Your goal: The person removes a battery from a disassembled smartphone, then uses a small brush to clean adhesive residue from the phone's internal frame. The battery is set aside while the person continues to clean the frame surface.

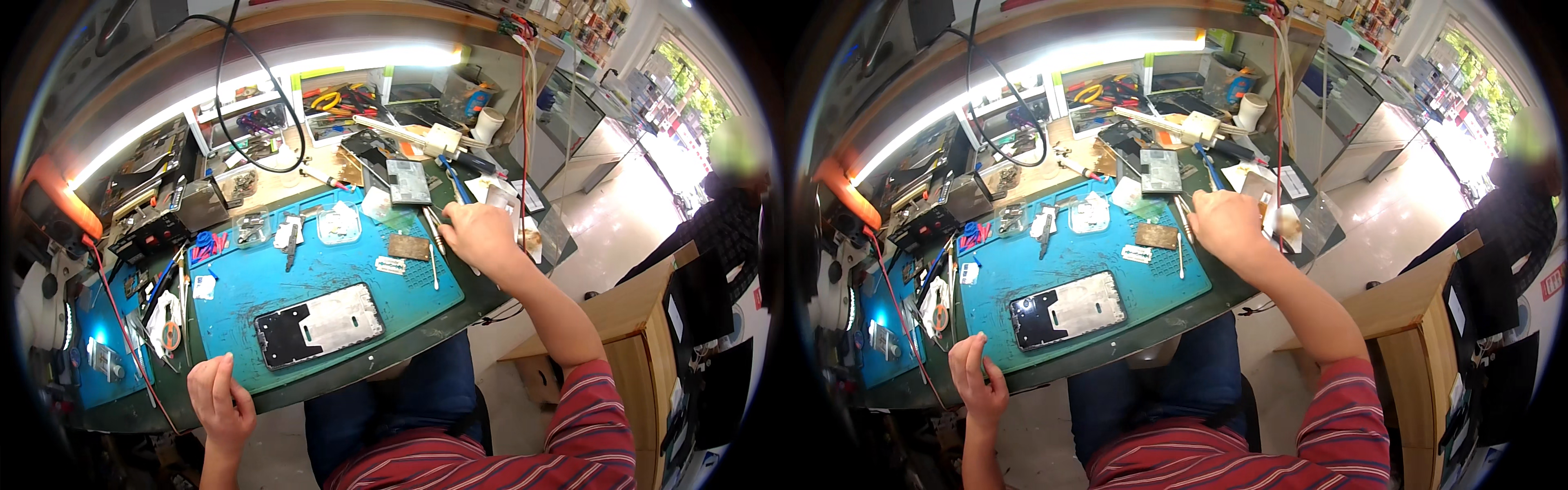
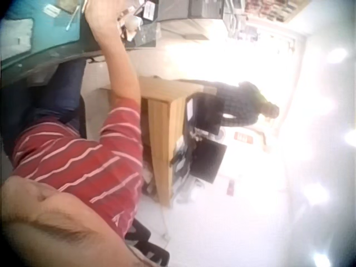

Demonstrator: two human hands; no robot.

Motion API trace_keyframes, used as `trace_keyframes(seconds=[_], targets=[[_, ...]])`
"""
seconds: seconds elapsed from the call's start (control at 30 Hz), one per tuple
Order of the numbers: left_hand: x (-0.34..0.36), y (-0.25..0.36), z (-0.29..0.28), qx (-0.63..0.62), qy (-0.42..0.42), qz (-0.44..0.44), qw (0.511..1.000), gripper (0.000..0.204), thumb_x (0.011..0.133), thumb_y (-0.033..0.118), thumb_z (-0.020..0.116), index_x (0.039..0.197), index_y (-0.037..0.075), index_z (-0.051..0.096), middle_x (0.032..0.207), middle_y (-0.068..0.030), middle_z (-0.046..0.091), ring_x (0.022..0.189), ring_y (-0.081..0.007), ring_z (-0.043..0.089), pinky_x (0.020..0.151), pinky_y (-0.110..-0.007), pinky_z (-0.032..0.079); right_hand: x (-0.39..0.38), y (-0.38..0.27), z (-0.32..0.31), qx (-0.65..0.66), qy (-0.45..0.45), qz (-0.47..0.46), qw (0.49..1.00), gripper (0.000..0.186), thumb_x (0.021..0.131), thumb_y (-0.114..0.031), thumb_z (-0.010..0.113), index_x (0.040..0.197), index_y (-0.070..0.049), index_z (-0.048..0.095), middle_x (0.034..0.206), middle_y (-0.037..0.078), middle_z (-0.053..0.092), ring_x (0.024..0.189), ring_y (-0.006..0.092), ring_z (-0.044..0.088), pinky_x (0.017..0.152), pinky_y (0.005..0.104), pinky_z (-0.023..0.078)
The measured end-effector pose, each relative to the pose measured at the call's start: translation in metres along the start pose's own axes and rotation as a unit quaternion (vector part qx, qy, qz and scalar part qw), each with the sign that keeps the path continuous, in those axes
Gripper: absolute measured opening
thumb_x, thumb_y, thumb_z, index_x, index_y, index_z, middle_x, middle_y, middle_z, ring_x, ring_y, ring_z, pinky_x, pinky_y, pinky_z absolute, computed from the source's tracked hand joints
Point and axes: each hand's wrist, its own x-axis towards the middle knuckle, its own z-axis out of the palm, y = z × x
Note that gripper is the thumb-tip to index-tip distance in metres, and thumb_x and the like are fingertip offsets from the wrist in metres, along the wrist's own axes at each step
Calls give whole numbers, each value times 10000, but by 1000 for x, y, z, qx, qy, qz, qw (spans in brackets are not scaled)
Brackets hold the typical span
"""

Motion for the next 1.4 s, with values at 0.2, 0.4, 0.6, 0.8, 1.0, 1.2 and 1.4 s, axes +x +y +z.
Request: trace_keyframes(seconds=[0.2, 0.4, 0.6, 0.8, 1.0, 1.2, 1.4], targets=[[1, -2, 0, -11, -7, -2, 1000, 471, 810, -132, 559, 1275, -55, 571, 1085, -189, 641, 932, -361, 625, 858, -481, 495, 4, 20, -28, 39, 92, 39, 994, 225, 905, -326, 685, 1005, -135, 749, 891, 74, 747, 874, 290, 718, 752, 414, 559], [1, 0, -3, -7, -14, -4, 1000, 437, 826, -103, 567, 1261, -66, 569, 1081, -199, 640, 927, -364, 639, 857, -500, 496, -18, 65, -49, 61, 46, -26, 997, 501, 820, -381, 787, 1182, -52, 680, 1188, 142, 689, 1083, 303, 662, 878, 405, 526], [-1, 4, -4, -10, -23, -16, 1000, 463, 854, -108, 537, 1316, -72, 533, 1100, -188, 644, 979, -374, 613, 914, -510, 474, -54, 71, -36, 66, -27, -141, 988, 439, 793, -288, 796, 1136, -62, 640, 961, 97, 671, 951, 309, 672, 845, 411, 525], [-6, 2, -4, -15, -40, -29, 999, 496, 871, -114, 529, 1365, -76, 504, 1119, -186, 640, 1037, -383, 586, 963, -507, 453, -46, 78, -52, 132, 199, 22, 971, 256, 919, -152, 630, 1167, -104, 673, 897, 111, 728, 800, 320, 706, 708, 393, 553], [-14, -3, -3, -6, -41, -43, 998, 501, 883, -109, 522, 1383, -69, 501, 1120, -185, 642, 1068, -381, 576, 988, -503, 442, -36, 73, -39, 67, 301, -65, 949, 254, 919, -113, 683, 1173, -102, 691, 933, 110, 727, 778, 294, 692, 669, 359, 546], [-11, -2, -5, -13, -56, -48, 997, 505, 886, -108, 520, 1389, -68, 500, 1107, -182, 642, 1069, -377, 572, 996, -503, 433, -35, 51, -16, 193, 197, -133, 952, 367, 837, -201, 800, 1178, -111, 700, 1162, 104, 717, 948, 269, 710, 811, 368, 572], [-11, 0, -4, -4, -56, -41, 998, 507, 885, -108, 519, 1390, -68, 501, 1098, -180, 641, 1070, -381, 568, 993, -505, 431, -46, 52, 2, 233, 231, -57, 943, 316, 905, -204, 725, 1173, -53, 653, 1083, 145, 704, 955, 343, 691, 859, 455, 549]])
